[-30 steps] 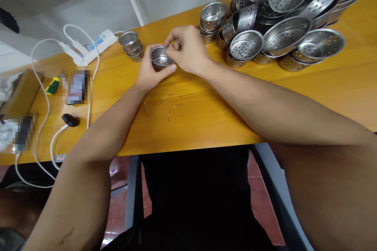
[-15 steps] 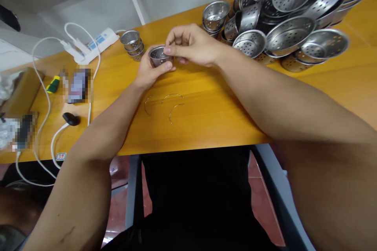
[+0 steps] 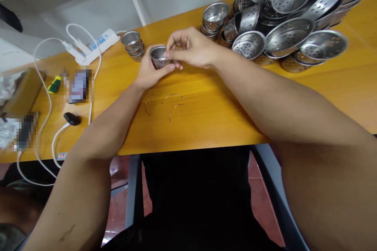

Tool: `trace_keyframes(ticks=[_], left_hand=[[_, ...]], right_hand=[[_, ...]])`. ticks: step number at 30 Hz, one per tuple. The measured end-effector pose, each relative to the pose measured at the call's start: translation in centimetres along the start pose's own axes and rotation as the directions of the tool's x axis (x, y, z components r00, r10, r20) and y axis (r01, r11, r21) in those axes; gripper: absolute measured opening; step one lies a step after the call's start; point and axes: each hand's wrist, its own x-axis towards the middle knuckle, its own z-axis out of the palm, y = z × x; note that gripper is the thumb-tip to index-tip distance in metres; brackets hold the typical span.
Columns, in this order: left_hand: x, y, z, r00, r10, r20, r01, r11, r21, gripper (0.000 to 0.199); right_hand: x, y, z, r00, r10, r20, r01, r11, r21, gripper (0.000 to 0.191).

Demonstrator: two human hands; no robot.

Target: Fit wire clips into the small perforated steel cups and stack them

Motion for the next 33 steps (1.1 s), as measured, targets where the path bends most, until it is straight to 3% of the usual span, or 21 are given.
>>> trace_keyframes(ticks=[12, 18, 25, 28, 33], left_hand=[[0.3, -0.9, -0.3, 0.999, 0.036, 0.023, -0.038, 0.996, 0.079, 0.103], [0.6, -1.2, -0.1, 0.996, 0.039, -0.077, -0.029, 0.991, 0.131, 0.116], [0.8, -2.0, -0.6, 0.989, 0.077, -0.123, -0.054, 0.981, 0.185, 0.114], [0.9, -2.5, -0.5, 0.989, 0.086, -0.122, -0.063, 0.981, 0.185, 0.116], [1.0, -2.6, -0.6, 0.987, 0.082, -0.140, -0.065, 0.990, 0.124, 0.118]], right_hand=[[0.2, 0.6, -0.5, 0.995, -0.045, 0.085, 0.046, 0.999, -0.002, 0.080], [-0.4, -0.3, -0.7, 0.971, -0.194, -0.137, 0.159, 0.960, -0.232, 0.054], [-1.2, -1.2, -0.4, 0.943, -0.332, -0.021, 0.277, 0.820, -0.501, 0.012], [-1.2, -1.2, 0.1, 0.945, -0.326, -0.013, 0.272, 0.809, -0.521, 0.013], [-1.2, -1.7, 0.8, 0.971, -0.194, -0.140, 0.123, 0.907, -0.403, 0.036]])
